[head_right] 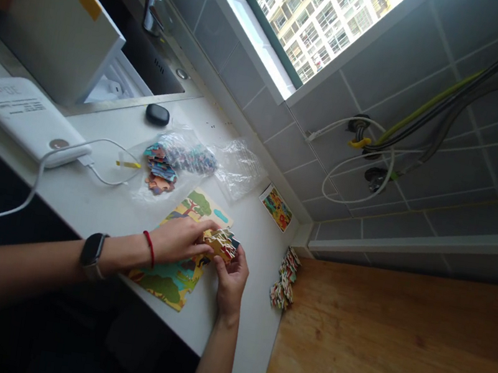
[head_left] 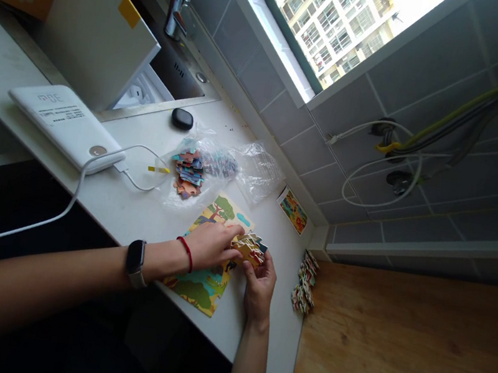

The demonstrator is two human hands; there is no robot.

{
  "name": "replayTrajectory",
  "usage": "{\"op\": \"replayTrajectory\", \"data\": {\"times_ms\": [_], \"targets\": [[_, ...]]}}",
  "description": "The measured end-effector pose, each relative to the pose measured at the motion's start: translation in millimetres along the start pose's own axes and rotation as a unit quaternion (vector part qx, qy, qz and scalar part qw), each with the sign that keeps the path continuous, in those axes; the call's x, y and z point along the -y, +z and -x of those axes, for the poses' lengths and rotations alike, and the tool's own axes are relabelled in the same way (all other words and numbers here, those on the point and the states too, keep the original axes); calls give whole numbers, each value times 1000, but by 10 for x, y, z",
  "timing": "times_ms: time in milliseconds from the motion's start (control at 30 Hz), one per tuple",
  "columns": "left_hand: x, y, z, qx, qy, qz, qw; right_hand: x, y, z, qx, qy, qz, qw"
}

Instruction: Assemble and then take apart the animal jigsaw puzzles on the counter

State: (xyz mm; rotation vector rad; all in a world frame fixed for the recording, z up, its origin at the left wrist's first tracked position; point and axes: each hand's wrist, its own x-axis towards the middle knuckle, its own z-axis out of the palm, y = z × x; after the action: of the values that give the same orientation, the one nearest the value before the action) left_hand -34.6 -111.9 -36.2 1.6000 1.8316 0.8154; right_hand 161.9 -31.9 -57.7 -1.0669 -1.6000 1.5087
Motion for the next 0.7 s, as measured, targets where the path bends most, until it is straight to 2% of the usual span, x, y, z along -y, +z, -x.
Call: {"op": "replayTrajectory", "data": {"times_ms": [133, 267, 367, 500, 600, 700], "targets": [[-7, -38, 2, 11, 9, 8, 1000, 45, 13, -22, -15, 17, -76, 997], [-110, -266, -162, 27, 26, 7, 999, 79, -31, -65, -45, 38, -193, 979], [-245, -469, -584, 8, 49, -75, 996, 92, -63, -91, -57, 55, -249, 965], [-331, -631, -1445, -15, 37, -197, 979, 71, -92, -118, -58, 82, -301, 948], [-247, -689, -1987, -12, 16, -247, 969, 53, -113, -137, -50, 85, -321, 942], [-99, -722, -2244, 7, -17, -272, 962, 54, -132, -144, -53, 91, -345, 933]]}}
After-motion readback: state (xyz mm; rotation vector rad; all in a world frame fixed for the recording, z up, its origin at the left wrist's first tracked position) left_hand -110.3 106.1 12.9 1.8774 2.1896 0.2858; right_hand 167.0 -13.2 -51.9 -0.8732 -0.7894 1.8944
